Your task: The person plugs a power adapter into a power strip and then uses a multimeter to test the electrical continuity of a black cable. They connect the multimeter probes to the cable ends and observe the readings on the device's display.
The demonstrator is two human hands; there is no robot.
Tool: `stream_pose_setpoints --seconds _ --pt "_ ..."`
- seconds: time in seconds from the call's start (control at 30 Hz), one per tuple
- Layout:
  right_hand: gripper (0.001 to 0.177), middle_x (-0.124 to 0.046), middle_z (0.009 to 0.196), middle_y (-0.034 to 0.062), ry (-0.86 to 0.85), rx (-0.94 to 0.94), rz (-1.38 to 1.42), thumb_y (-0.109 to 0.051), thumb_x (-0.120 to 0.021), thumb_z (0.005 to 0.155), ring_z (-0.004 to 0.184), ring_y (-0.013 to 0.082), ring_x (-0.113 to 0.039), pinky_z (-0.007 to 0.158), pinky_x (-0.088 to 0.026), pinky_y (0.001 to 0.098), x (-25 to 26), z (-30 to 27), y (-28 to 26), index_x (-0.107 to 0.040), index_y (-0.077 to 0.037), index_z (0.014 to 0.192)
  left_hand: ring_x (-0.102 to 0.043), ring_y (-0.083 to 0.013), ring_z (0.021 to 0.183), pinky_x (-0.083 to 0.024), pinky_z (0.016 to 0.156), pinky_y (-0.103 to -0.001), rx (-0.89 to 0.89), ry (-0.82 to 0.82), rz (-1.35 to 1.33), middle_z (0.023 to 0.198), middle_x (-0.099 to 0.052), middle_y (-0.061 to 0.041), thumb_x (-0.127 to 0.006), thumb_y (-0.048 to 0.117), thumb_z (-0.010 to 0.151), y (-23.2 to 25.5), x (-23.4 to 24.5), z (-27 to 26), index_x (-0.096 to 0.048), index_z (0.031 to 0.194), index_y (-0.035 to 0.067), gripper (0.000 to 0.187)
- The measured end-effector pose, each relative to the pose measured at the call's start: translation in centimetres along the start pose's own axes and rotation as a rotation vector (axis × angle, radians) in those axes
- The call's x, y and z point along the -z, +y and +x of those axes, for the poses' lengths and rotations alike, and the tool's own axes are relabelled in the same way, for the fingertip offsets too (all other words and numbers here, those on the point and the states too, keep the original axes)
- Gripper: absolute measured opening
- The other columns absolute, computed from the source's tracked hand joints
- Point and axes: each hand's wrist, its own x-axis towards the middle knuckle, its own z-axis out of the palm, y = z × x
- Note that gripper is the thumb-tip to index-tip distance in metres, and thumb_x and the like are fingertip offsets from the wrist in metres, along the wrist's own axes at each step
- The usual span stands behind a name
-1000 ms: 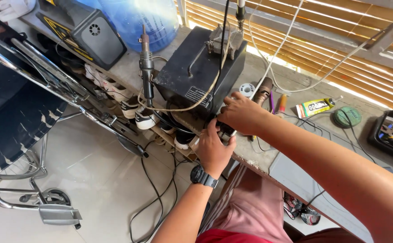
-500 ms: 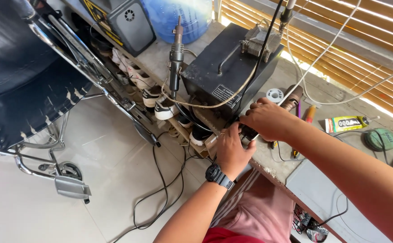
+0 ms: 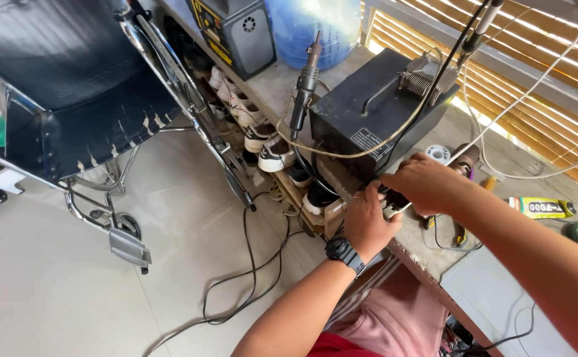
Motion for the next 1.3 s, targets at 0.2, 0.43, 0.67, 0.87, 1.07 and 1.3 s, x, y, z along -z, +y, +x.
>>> stream_pose_setpoints --seconds 0.2,0.43,0.67,0.87,1.07,1.3 --pt "0.062 -0.088 0.126 0.0023 0.038 -0.045 -0.028 -0.025 -0.105 0.079 0.140 0.0241 -0.076 0.134 -0.046 0.0528 -1.7 -1.0 1.4 -0.073 -0.026 0.132 -0.079 -0.0421 0.117 -0.069 0.095 -0.056 0.088 -0.143 -0.097 0.122 -0.082 -0.022 -0.093 0.027 0.083 1.4 3.0 0.5 -0.050 0.164 -0.005 0.097" --pt "0.052 -0.086 0.131 0.0023 0.129 -0.075 0.089 -0.029 -0.102 0.084 0.140 0.0252 -0.075 0.130 -0.049 0.0535 3.1 -4.3 -2.1 -0.079 -0.026 0.130 -0.078 -0.0480 0.125 -0.068 0.096 -0.063 0.131 -0.218 -0.219 0.142 -0.077 -0.021 -0.088 0.043 0.085 1.9 7.9 -1.0 -0.053 0.165 0.007 0.095" --pt "0.055 -0.084 0.136 0.0055 0.188 -0.067 0.206 -0.033 -0.098 0.088 0.140 0.0297 -0.075 0.126 -0.053 0.0557 3.4 -4.5 -3.5 -0.077 -0.029 0.139 -0.080 -0.0399 0.125 -0.071 0.094 -0.055 0.070 -0.104 -0.236 0.138 -0.078 -0.020 -0.089 0.041 0.090 0.5 9.8 -2.2 -0.055 0.162 0.005 0.088" --pt "0.058 -0.087 0.132 0.0085 0.203 -0.080 0.252 -0.030 -0.098 0.089 0.138 0.0310 -0.077 0.124 -0.054 0.0559 2.8 -4.6 -4.2 -0.076 -0.028 0.143 -0.081 -0.0396 0.123 -0.073 0.092 -0.052 0.066 -0.075 -0.294 0.138 -0.077 -0.021 -0.091 0.041 0.090 0.7 11.7 -2.1 -0.056 0.161 0.004 0.087" --pt "0.063 -0.087 0.132 0.0072 0.224 -0.071 0.231 -0.031 -0.098 0.088 0.138 0.0308 -0.076 0.121 -0.055 0.0559 2.1 -4.3 -4.3 -0.073 -0.029 0.146 -0.080 -0.0376 0.120 -0.071 0.094 -0.051 0.027 0.007 -0.285 0.136 -0.076 -0.017 -0.096 0.038 0.083 1.2 12.0 -2.0 -0.060 0.157 0.007 0.087" --pt "0.057 -0.086 0.135 0.0073 0.227 -0.066 0.229 -0.028 -0.097 0.090 0.142 0.0317 -0.074 0.120 -0.055 0.0559 4.9 -5.6 -5.4 -0.077 -0.029 0.143 -0.076 -0.0402 0.122 -0.065 0.100 -0.054 -0.083 0.124 -0.254 0.132 -0.070 -0.013 -0.098 0.045 0.083 1.3 12.5 -2.0 -0.068 0.150 0.010 0.081"
